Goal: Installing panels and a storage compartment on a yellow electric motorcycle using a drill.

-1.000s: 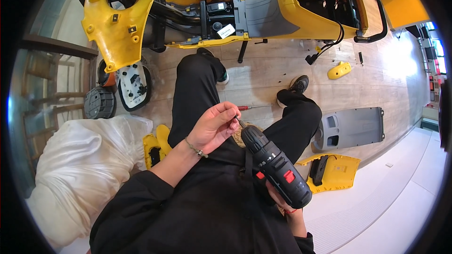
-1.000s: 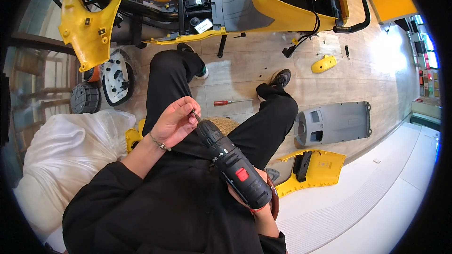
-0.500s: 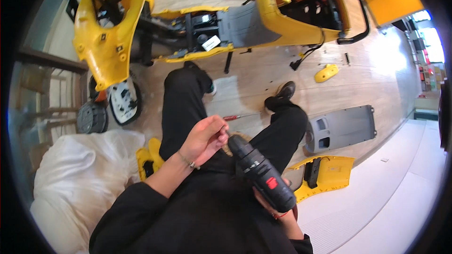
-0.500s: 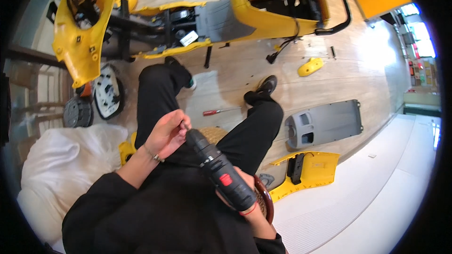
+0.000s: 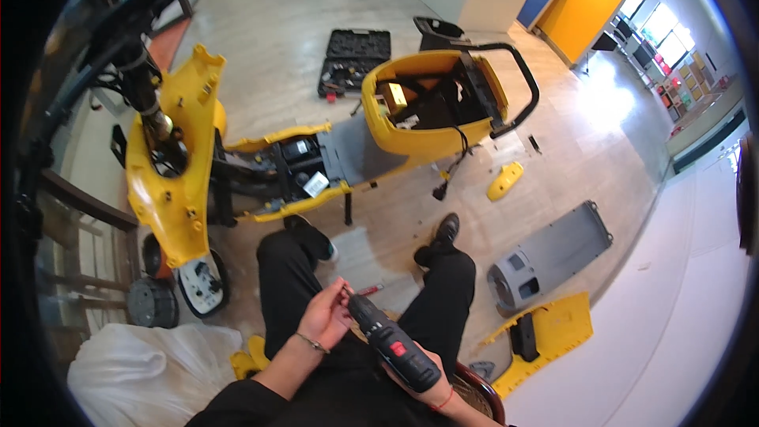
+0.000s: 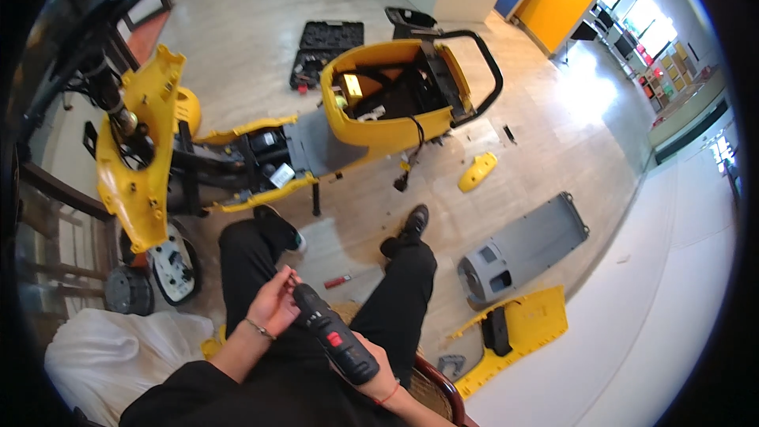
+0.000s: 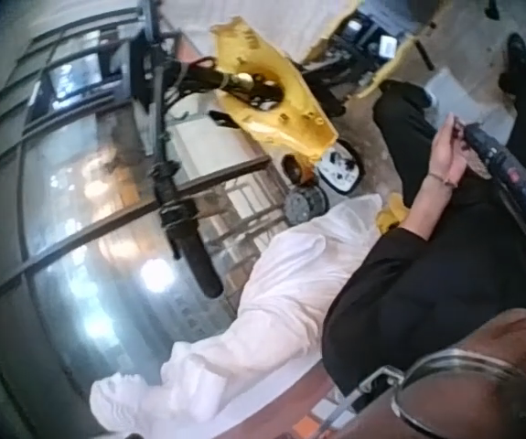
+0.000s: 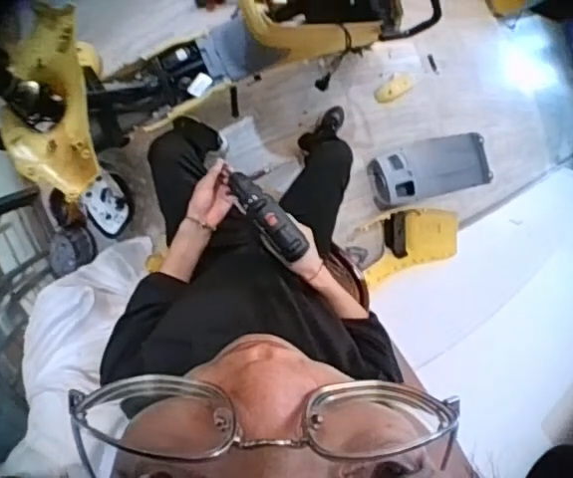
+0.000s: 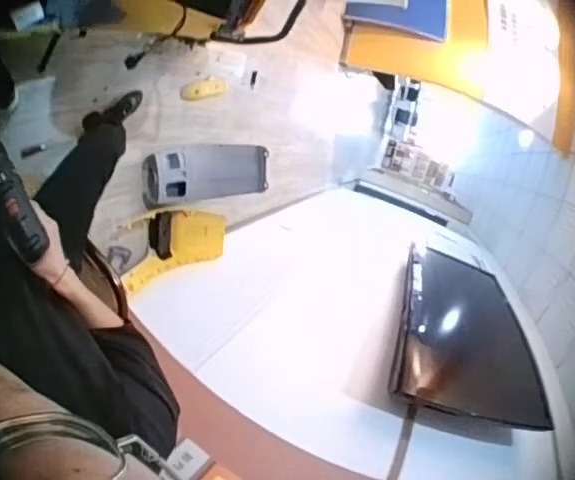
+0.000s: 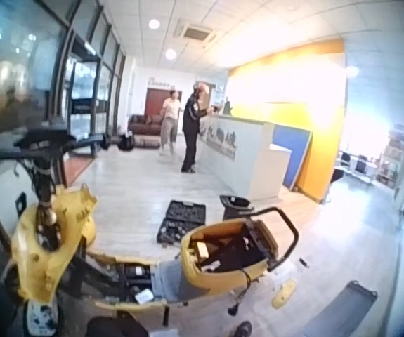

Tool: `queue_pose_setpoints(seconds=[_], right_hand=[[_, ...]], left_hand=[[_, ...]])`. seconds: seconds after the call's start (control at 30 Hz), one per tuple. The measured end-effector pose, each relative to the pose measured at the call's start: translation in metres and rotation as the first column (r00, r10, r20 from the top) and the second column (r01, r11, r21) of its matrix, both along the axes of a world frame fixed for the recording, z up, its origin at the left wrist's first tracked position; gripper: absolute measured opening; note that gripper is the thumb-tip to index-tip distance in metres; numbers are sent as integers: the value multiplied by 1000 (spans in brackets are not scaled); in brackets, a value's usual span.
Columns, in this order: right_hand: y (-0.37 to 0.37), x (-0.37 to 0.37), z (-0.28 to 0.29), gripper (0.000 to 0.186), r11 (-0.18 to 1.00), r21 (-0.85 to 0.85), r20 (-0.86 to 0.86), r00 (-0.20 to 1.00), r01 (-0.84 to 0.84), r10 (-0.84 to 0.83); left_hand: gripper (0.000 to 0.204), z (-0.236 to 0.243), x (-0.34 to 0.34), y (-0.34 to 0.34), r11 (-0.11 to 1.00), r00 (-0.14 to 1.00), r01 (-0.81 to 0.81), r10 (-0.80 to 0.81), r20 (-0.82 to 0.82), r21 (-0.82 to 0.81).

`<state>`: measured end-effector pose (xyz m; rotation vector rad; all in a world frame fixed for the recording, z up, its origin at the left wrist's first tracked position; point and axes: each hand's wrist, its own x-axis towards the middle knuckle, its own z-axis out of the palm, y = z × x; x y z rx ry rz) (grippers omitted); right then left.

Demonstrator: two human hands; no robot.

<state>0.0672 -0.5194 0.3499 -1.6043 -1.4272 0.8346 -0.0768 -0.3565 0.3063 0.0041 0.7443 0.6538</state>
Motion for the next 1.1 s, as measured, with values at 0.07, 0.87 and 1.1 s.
queue_pose_setpoints(seconds=[0.07, 0.87, 1.1], right_hand=[[5, 2, 0, 35, 999, 19, -73, 997, 26, -25], [95, 41, -55, 39, 905, -394, -204, 945, 158, -254], [170, 73, -99, 40, 869, -481, -185, 956, 114, -228]], left_hand=[[17, -11, 0, 4, 999, 995, 28, -30, 93, 29], [19, -125, 89, 103, 943, 948, 314, -319, -22, -108], [17, -179, 121, 166, 919, 926, 309, -349, -145, -244]])
